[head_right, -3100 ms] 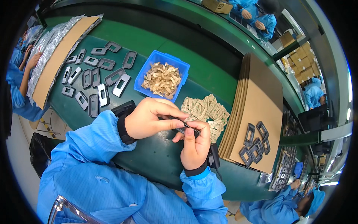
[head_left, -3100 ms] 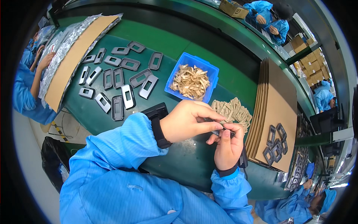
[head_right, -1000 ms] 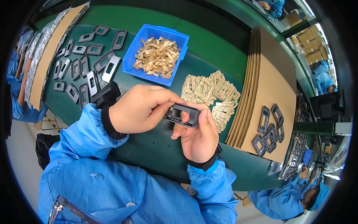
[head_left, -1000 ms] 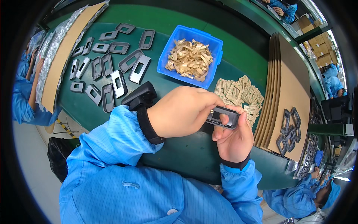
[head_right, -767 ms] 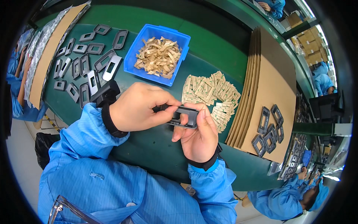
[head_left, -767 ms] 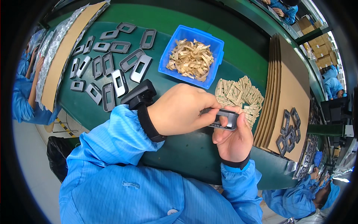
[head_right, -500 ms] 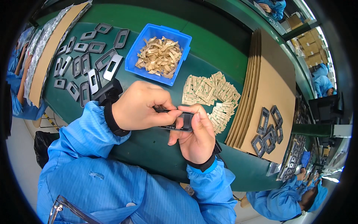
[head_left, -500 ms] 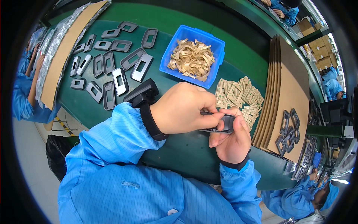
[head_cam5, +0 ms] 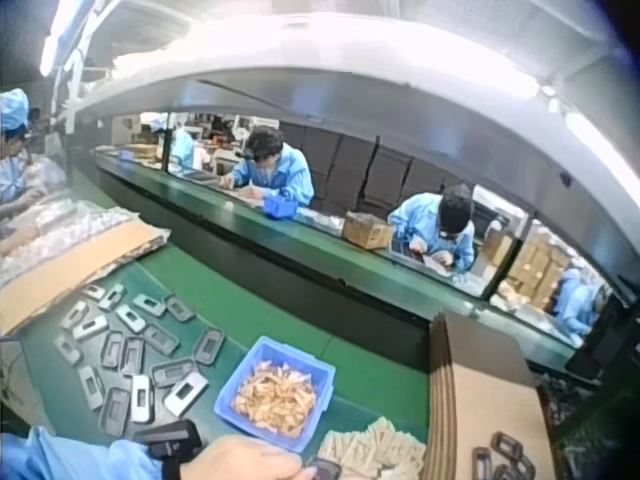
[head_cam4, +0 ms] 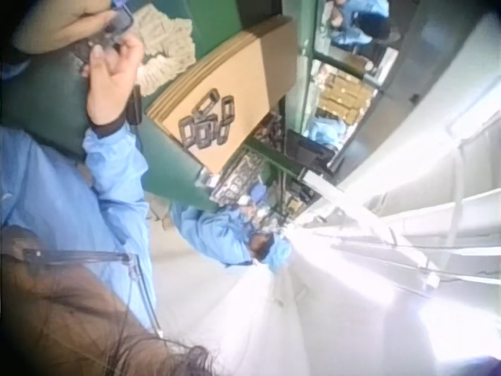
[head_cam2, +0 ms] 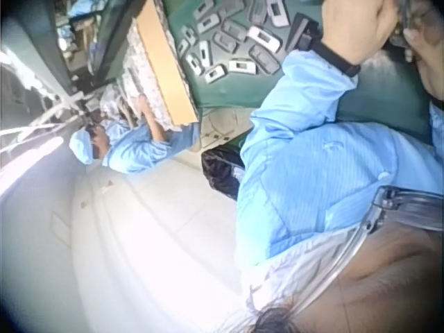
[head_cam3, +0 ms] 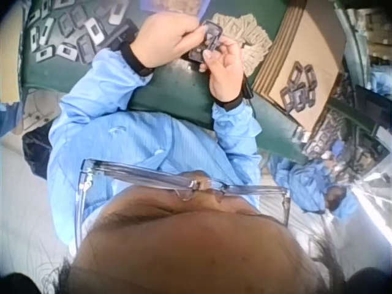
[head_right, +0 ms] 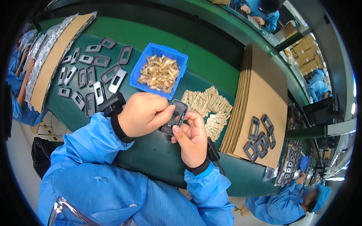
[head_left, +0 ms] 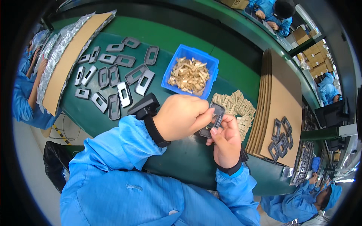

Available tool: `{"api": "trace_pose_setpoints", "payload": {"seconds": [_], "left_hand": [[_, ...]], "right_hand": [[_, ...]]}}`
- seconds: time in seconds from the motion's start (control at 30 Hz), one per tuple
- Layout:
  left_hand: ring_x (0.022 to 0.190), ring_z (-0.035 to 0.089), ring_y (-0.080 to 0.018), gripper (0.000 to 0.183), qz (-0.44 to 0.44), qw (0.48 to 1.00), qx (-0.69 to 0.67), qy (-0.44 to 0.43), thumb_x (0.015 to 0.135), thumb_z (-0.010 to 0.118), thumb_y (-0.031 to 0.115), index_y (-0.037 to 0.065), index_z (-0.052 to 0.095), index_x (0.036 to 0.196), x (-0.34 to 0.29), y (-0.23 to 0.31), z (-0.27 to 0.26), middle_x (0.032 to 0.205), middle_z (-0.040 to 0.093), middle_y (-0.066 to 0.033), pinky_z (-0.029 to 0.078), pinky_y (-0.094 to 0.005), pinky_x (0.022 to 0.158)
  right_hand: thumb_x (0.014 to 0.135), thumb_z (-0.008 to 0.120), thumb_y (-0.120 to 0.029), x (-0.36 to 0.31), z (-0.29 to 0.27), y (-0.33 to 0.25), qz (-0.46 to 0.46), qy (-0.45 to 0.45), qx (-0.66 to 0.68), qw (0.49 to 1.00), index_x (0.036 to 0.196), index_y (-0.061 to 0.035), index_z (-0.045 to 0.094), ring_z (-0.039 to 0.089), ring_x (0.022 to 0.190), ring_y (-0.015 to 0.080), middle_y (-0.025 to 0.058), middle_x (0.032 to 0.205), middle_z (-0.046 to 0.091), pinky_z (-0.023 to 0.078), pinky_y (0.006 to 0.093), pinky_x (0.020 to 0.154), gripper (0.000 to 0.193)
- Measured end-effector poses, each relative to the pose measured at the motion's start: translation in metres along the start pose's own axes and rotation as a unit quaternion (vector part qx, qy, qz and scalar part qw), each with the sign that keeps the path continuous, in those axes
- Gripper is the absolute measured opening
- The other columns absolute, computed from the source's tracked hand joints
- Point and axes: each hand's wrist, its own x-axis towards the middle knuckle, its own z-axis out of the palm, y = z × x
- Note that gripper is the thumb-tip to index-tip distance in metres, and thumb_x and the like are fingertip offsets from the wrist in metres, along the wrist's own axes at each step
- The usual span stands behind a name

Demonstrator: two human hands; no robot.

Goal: Assembling or inspecting cell phone frames and adhesive components at an industrial workstation.

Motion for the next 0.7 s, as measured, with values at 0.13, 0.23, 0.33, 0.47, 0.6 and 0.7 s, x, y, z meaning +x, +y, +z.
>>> {"api": "trace_pose_setpoints", "payload": {"seconds": [0.13, 0.23, 0.33, 0.47, 0.6, 0.7], "left_hand": [[0.052, 0.056, -0.0198, 0.015, -0.045, 0.989, -0.133, -0.035, 0.088, 0.070, 0.014, 0.005, 0.063, 0.079, -0.002, 0.003, 0.000, 0.063, 0.058, -0.0073, 0.043, -0.0312, 0.049], [0.062, 0.053, -0.0045, 0.043, -0.176, 0.948, -0.262, -0.035, 0.084, 0.073, 0.010, 0.002, 0.054, 0.122, -0.001, 0.013, -0.001, 0.088, 0.061, -0.0015, 0.044, -0.0221, 0.054], [0.066, 0.053, -0.0040, 0.045, -0.122, 0.949, -0.273, -0.100, 0.086, 0.071, 0.007, 0.002, 0.052, 0.126, 0.002, 0.007, -0.005, 0.093, 0.061, -0.0032, 0.045, -0.0208, 0.056], [0.072, 0.058, -0.0041, 0.027, -0.205, 0.816, -0.532, -0.097, 0.093, 0.062, 0.000, 0.002, 0.053, 0.118, -0.005, -0.005, 0.015, 0.100, 0.064, -0.0045, 0.046, -0.0182, 0.060], [0.067, 0.059, -0.0046, 0.018, -0.282, 0.765, -0.564, -0.129, 0.095, 0.063, 0.009, 0.005, 0.053, 0.111, -0.002, -0.001, 0.007, 0.094, 0.069, -0.0063, 0.046, -0.0191, 0.055], [0.061, 0.058, -0.0056, 0.018, -0.320, 0.759, -0.550, -0.141, 0.096, 0.063, 0.014, 0.006, 0.052, 0.108, -0.001, 0.001, 0.002, 0.092, 0.070, -0.0069, 0.045, -0.0195, 0.054]], "right_hand": [[0.098, 0.050, -0.004, 0.002, 0.009, -0.005, 0.025, 0.071, -0.032, 0.997, 0.119, -0.0022, 0.049, 0.065, 0.090, 0.0116, 0.0084, 0.109, 0.062, 0.053, 0.0215, 0.062, 0.021], [0.099, 0.050, -0.006, 0.001, -0.002, -0.001, 0.025, 0.060, -0.051, 0.997, 0.120, -0.0013, 0.050, 0.059, 0.057, 0.0094, 0.0077, 0.097, 0.065, 0.046, 0.0191, 0.048, 0.021], [0.099, 0.050, -0.006, 0.002, -0.006, -0.002, 0.002, 0.059, -0.111, 0.992, 0.120, -0.0007, 0.052, 0.057, 0.056, 0.0082, 0.0071, 0.094, 0.066, 0.043, 0.0184, 0.047, 0.022], [0.101, 0.051, -0.013, 0.001, -0.002, -0.007, 0.030, 0.055, -0.019, 0.998, 0.122, -0.0010, 0.052, 0.060, 0.055, 0.0123, 0.0086, 0.095, 0.063, 0.047, 0.0198, 0.044, 0.024], [0.102, 0.049, -0.018, -0.001, -0.006, -0.008, 0.034, 0.069, 0.012, 0.997, 0.121, -0.0015, 0.051, 0.065, 0.057, 0.0169, 0.0113, 0.096, 0.063, 0.051, 0.0216, 0.044, 0.025], [0.103, 0.049, -0.020, -0.003, -0.003, -0.011, 0.039, 0.071, 0.032, 0.996, 0.120, -0.0013, 0.052, 0.066, 0.059, 0.0165, 0.0117, 0.096, 0.064, 0.051, 0.0210, 0.047, 0.025]]}}
